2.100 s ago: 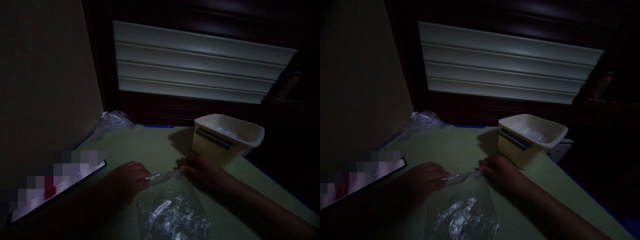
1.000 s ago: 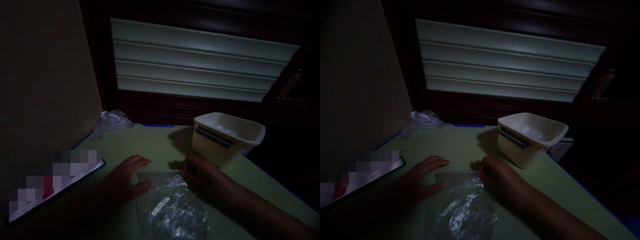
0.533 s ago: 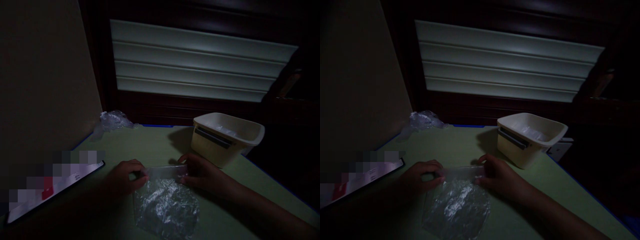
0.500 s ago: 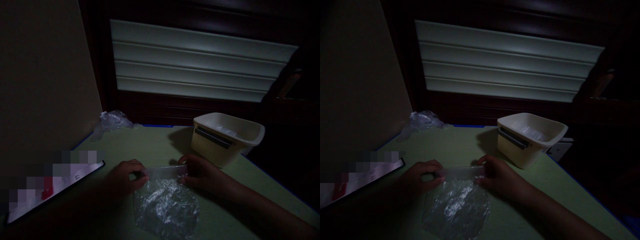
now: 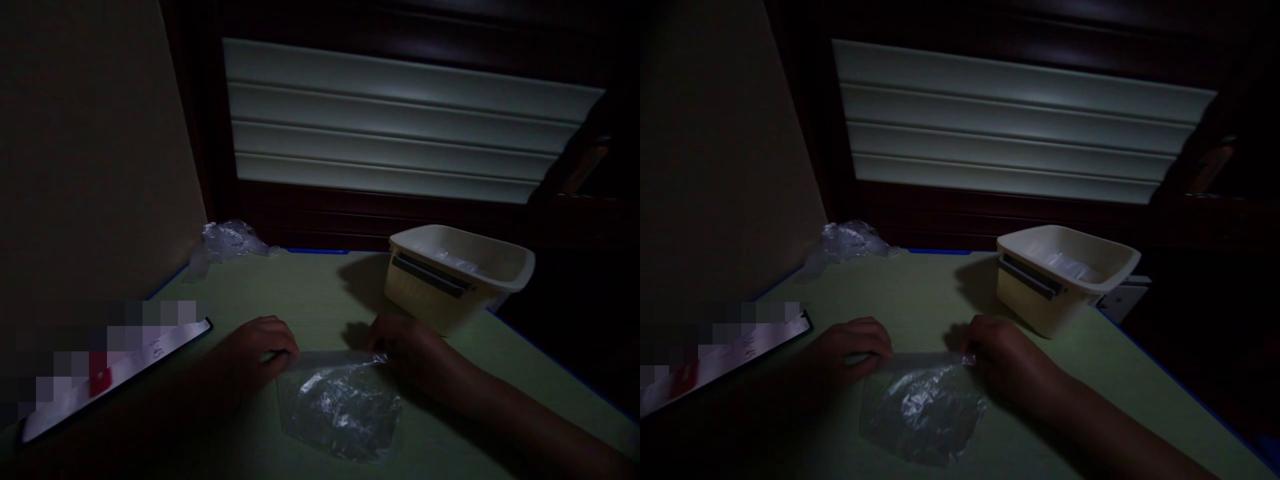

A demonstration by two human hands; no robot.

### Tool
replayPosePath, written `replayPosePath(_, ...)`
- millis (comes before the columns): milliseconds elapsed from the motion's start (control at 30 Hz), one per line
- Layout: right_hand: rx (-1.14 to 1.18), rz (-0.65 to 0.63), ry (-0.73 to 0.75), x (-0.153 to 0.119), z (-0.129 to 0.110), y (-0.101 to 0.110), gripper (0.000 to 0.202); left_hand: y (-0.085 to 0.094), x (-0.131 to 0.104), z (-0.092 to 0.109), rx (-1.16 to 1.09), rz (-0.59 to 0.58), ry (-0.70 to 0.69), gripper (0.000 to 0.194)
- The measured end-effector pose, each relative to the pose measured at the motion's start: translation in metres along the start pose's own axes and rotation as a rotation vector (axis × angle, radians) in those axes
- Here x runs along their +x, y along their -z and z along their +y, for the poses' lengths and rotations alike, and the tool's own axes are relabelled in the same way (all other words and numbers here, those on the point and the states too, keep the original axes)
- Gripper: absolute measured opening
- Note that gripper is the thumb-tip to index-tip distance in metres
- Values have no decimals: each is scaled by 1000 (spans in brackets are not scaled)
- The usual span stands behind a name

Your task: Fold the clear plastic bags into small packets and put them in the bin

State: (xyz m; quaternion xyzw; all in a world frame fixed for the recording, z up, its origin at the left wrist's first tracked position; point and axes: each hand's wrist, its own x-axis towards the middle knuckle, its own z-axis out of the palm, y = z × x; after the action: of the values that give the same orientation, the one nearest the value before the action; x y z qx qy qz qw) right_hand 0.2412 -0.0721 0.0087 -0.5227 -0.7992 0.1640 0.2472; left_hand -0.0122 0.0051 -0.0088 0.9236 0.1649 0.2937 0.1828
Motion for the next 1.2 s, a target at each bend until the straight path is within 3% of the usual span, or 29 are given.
replayPosePath(133, -139, -29, 109, -2, -3, 1, 20, 4, -1, -2, 80, -65, -69, 23)
replayPosePath(367, -256, -52, 153, -4, -4, -2, 18, 8, -2, 3, 129, -139, -67, 24)
replayPosePath(467, -257, -49, 163, -4, -3, -4, 18, 10, -2, 5, 102, -135, -47, 25)
replayPosePath(967, -178, -188, 244, -4, -12, 9, 21, 12, -6, 3, 56, -167, -255, 29)
replayPosePath(1067, -134, -213, 267, -4, -14, 12, 25, 14, -8, 0, 152, -177, -311, 29)
replayPosePath(1200, -158, -213, 298, -4, -9, 10, 27, 19, -6, -2, 372, -300, -412, 19)
